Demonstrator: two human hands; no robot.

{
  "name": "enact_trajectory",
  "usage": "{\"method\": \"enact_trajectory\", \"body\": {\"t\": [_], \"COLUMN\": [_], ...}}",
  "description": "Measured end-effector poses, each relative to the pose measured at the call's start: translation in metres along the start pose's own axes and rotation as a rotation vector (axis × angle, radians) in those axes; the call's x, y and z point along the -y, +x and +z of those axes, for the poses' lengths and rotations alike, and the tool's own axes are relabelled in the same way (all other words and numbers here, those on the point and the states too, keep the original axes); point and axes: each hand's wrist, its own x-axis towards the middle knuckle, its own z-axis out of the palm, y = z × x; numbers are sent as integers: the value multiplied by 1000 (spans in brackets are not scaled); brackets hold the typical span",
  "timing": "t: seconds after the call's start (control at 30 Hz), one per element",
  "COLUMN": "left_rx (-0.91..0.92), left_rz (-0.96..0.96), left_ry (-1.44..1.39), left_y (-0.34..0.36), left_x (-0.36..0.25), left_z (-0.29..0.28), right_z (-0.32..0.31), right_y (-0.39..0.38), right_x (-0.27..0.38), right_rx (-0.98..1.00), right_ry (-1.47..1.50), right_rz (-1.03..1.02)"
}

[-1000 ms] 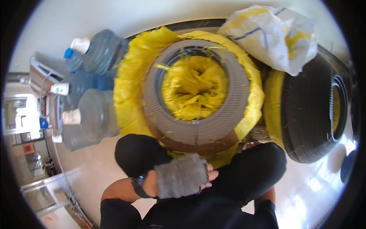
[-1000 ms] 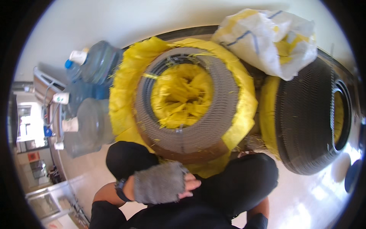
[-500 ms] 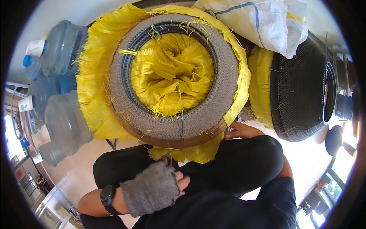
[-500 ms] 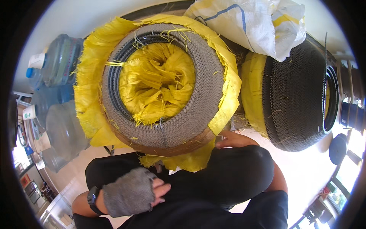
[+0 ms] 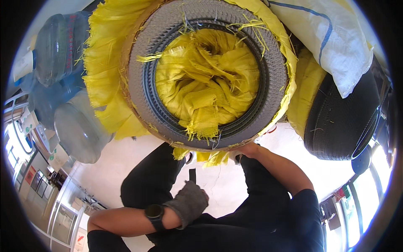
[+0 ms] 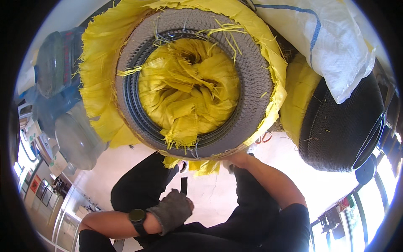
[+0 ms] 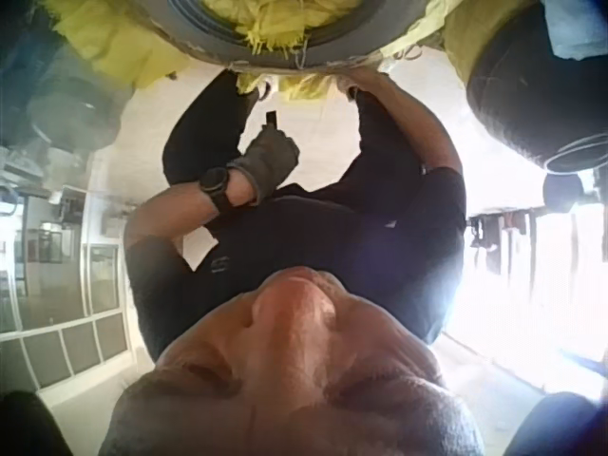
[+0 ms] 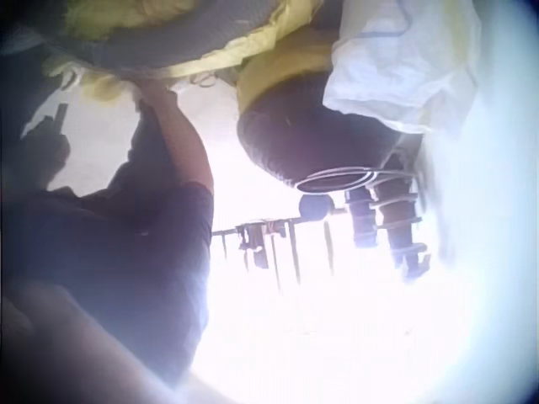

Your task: The person uses scissors to cut a yellow fabric covering wrapped around a circular object. The person then pulls away the cut fabric pieces by hand, revealing a gray mesh layer underneath.

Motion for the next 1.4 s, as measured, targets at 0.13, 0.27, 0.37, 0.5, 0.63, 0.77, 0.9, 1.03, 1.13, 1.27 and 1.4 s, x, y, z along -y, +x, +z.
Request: {"method": "enact_trajectory", "body": {"t": [0.13, 0.27, 0.37, 0.5, 0.63, 0.77, 0.9, 1.03, 1.13, 1.27, 1.4], "left_rx": [-89, -212, -376, -418, -643, -770, -908, -895, -915, -1080, -946], "left_rz": [70, 89, 29, -162, -516, -780, -670, -593, -488, -497, -464], "left_ry": [-23, -76, -183, -309, -820, -1047, -1267, -1487, -1696, -1959, -1981], "left_y": [10, 27, 37, 59, 89, 116, 133, 125, 138, 121, 140], "left_x": [-28, -38, -35, -21, 17, 32, 13, 2, 20, 27, 19], "left_z": [-6, -9, 5, 51, 143, 182, 199, 219, 229, 159, 160], "right_z": [17, 32, 42, 77, 88, 93, 79, 86, 83, 105, 130], "right_y": [8, 12, 11, 18, 24, 24, 22, 31, 21, -6, -44], "right_x": [-11, 10, 18, 43, 42, 71, -20, -56, -78, -63, -3], "right_rx": [55, 143, 147, -518, -660, -562, -495, -520, -466, -580, -585], "right_ry": [-581, -1137, -1266, -246, 379, 751, -343, -118, -298, -154, -211], "right_rz": [-48, 122, 176, 173, 151, 288, 69, -99, 11, 141, 247]}}
